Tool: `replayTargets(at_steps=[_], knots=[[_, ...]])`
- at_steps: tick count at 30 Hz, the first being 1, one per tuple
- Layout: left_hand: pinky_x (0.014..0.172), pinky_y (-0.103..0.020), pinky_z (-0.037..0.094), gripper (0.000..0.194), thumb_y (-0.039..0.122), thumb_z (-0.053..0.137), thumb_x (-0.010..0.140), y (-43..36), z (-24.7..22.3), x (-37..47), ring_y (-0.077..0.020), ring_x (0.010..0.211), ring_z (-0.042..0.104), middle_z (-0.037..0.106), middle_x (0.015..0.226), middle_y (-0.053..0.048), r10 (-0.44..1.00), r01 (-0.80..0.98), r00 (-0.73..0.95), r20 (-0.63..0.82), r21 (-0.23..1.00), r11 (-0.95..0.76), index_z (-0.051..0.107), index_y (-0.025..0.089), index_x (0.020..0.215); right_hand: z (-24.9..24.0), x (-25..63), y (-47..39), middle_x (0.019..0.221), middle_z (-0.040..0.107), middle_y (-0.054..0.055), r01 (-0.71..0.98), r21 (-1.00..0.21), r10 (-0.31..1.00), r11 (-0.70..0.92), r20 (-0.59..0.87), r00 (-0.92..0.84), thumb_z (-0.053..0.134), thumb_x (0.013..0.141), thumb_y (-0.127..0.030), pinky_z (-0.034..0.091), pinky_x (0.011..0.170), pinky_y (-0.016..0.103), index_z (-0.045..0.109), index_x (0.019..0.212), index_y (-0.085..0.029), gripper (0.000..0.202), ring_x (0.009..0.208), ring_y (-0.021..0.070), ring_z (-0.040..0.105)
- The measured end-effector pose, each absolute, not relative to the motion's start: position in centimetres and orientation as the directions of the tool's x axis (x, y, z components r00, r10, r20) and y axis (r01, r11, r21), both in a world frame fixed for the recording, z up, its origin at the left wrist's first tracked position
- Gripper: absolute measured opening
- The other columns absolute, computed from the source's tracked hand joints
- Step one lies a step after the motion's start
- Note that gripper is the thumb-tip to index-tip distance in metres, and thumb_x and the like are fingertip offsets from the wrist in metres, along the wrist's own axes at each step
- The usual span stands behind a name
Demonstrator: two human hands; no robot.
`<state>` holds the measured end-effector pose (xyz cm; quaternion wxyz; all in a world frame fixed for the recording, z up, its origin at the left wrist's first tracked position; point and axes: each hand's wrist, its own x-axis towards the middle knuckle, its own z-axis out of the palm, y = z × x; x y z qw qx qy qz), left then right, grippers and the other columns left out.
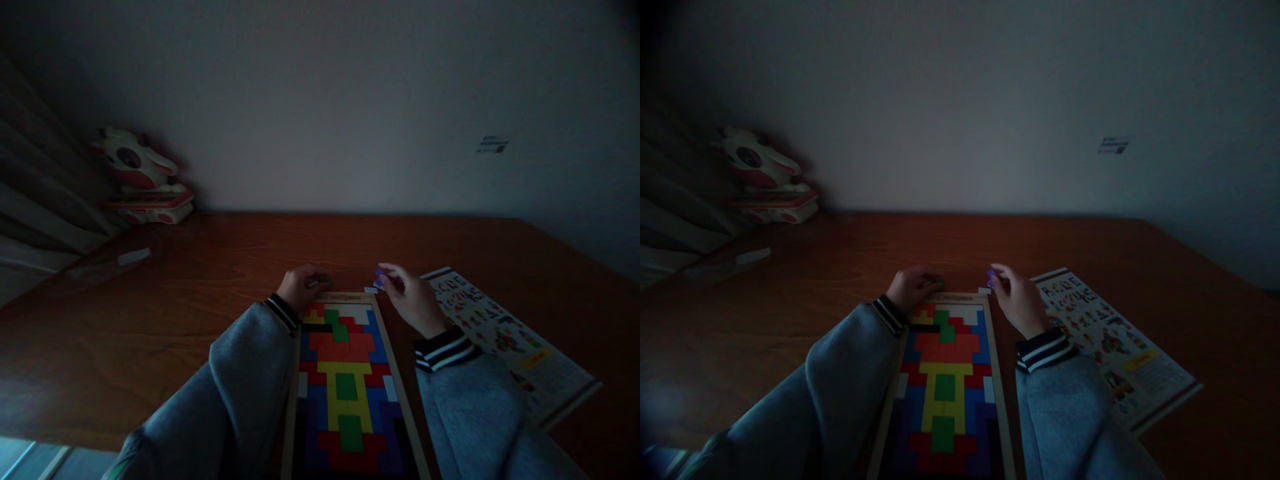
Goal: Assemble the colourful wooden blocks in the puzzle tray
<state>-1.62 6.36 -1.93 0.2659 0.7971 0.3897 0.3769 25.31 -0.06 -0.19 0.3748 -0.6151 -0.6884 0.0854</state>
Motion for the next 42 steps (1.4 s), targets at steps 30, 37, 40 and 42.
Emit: replayTargets(at_steps=[30,37,40,42], knots=[[0.078,-0.029,0.061,0.032,0.044,0.071,0.084,3.6,-2.1,0.3,-0.0186,0.084,0.074,0.077,0.094,-0.009,0.819,0.181,0.468,0.333,0.871,-0.458,0.075,0.015,0.096,1.2,23.2,-1.5,0.096,0.075,0.003,0.523,-0.802,0.949,0.289,0.17,-0.265,0.059,0.091,-0.043,0.055,0.075,0.031,0.07,0.103,-0.024,0.026,0.085,0.0174,0.069],[0.079,-0.03,0.061,0.033,0.047,0.068,0.086,3.1,-1.1,0.3,-0.0192,0.083,0.074,0.077,0.093,-0.009,0.801,0.189,0.498,0.331,0.861,-0.473,0.075,0.015,0.093,1.3,22.1,-1.7,0.091,0.075,0.002,0.523,-0.805,0.948,0.28,0.147,-0.282,0.064,0.087,-0.043,0.055,0.074,0.03,0.07,0.099,-0.023,0.024,0.081,0.0164,0.07],[0.077,-0.029,0.061,0.035,0.047,0.063,0.089,3.1,-1.0,0.4,-0.019,0.083,0.073,0.077,0.094,-0.009,0.799,0.218,0.503,0.329,0.847,-0.486,0.075,0.015,0.095,1.4,22.1,-1.7,0.093,0.075,0.002,0.497,-0.828,0.954,0.26,0.142,-0.263,0.062,0.088,-0.041,0.056,0.078,0.032,0.07,0.097,-0.023,0.021,0.084,0.0174,0.07],[0.073,-0.027,0.06,0.036,0.047,0.06,0.091,3.2,-1.1,0.5,-0.0185,0.08,0.073,0.077,0.091,-0.009,0.817,0.283,0.478,0.322,0.824,-0.49,0.075,0.015,0.095,1.6,22.7,-1.7,0.093,0.076,0.003,0.521,-0.813,0.953,0.26,0.13,-0.274,0.06,0.089,-0.042,0.056,0.077,0.033,0.071,0.096,-0.024,0.023,0.084,0.0186,0.07]])
